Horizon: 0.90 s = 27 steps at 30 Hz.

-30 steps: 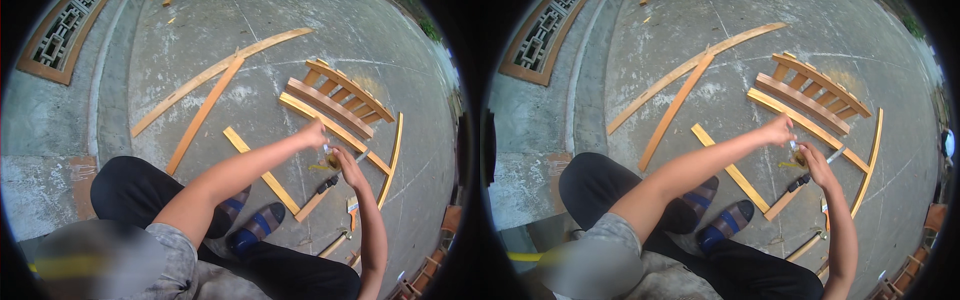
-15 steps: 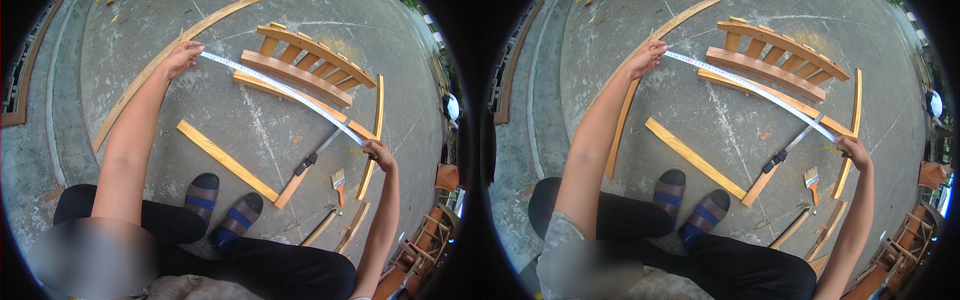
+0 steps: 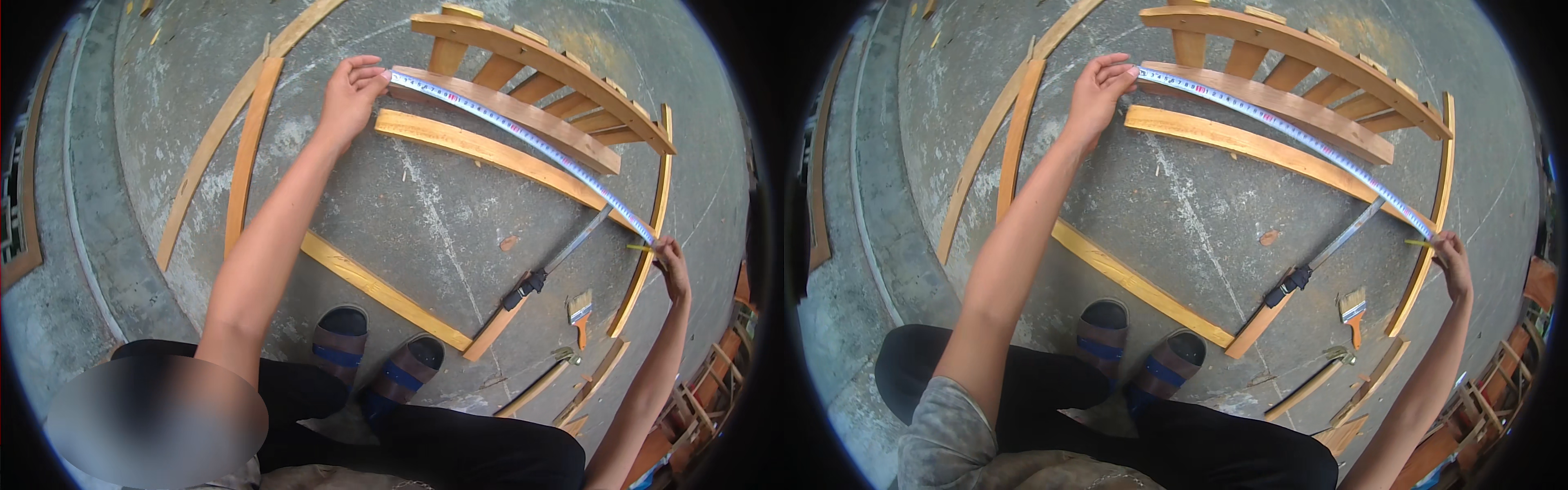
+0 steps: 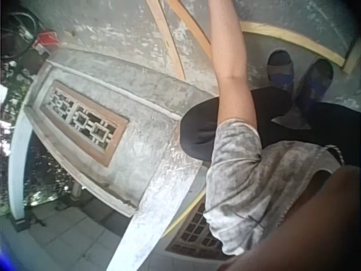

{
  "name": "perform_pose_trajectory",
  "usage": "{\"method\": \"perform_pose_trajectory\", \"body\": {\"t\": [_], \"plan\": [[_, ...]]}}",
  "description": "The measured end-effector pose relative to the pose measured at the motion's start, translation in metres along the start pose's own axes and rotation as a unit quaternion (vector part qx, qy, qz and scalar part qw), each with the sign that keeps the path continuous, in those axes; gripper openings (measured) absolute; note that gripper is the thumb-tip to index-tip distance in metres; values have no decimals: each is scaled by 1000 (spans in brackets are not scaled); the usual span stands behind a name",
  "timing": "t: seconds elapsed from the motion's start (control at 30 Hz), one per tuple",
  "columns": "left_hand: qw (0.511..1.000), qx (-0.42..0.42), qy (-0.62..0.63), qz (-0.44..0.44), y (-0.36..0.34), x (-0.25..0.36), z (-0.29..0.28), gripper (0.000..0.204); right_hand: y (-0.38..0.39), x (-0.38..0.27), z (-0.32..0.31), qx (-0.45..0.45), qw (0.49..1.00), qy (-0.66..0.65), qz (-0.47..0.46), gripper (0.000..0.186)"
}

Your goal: The recorder measures and saws a wooden plank for a woodworking project.

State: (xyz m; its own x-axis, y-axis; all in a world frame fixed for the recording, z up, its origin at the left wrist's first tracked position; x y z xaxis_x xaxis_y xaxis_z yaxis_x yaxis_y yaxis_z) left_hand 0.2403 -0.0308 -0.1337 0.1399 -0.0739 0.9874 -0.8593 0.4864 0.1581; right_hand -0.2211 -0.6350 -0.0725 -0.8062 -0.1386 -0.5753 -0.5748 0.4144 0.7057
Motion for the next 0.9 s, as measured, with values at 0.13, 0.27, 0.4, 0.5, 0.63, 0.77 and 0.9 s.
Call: {"method": "perform_pose_trajectory", "body": {"t": [0.13,0.27,0.4,0.5,0.63,0.77,0.9], "plan": [[990,108,-83,47,11,-11,-3,21,-19,2,-14,88,995,-6,-50,49],[992,90,-78,44,12,-17,30,24,-24,-5,-59,211,972,52,-88,54],[984,102,-141,49,10,-12,15,32,-43,-37,-23,217,969,52,-105,46],[986,112,-113,40,6,-14,25,35,-46,-56,-20,236,959,90,-128,58],[991,124,-40,28,5,-19,21,35,-47,-75,-9,272,946,103,-147,62],[988,131,-78,34,8,-23,23,34,-54,-79,-11,293,939,98,-150,63],[984,135,-113,10,9,-22,26,40,-62,-76,-15,302,935,116,-143,64]]}}
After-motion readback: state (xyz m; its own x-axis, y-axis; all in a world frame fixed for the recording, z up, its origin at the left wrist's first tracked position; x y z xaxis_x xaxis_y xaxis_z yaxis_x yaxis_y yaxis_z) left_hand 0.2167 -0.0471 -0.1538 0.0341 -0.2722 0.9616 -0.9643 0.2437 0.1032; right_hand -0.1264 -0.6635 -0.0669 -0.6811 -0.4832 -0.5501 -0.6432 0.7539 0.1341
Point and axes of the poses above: each hand's wrist, its own y-axis away from the middle knuckle, its own z-axis out of the palm, x = y × z, the point moved 10 cm from there along -y, towards the middle knuckle, and after that the axes turned 11 degrees about -x, right-handed, at the moved point
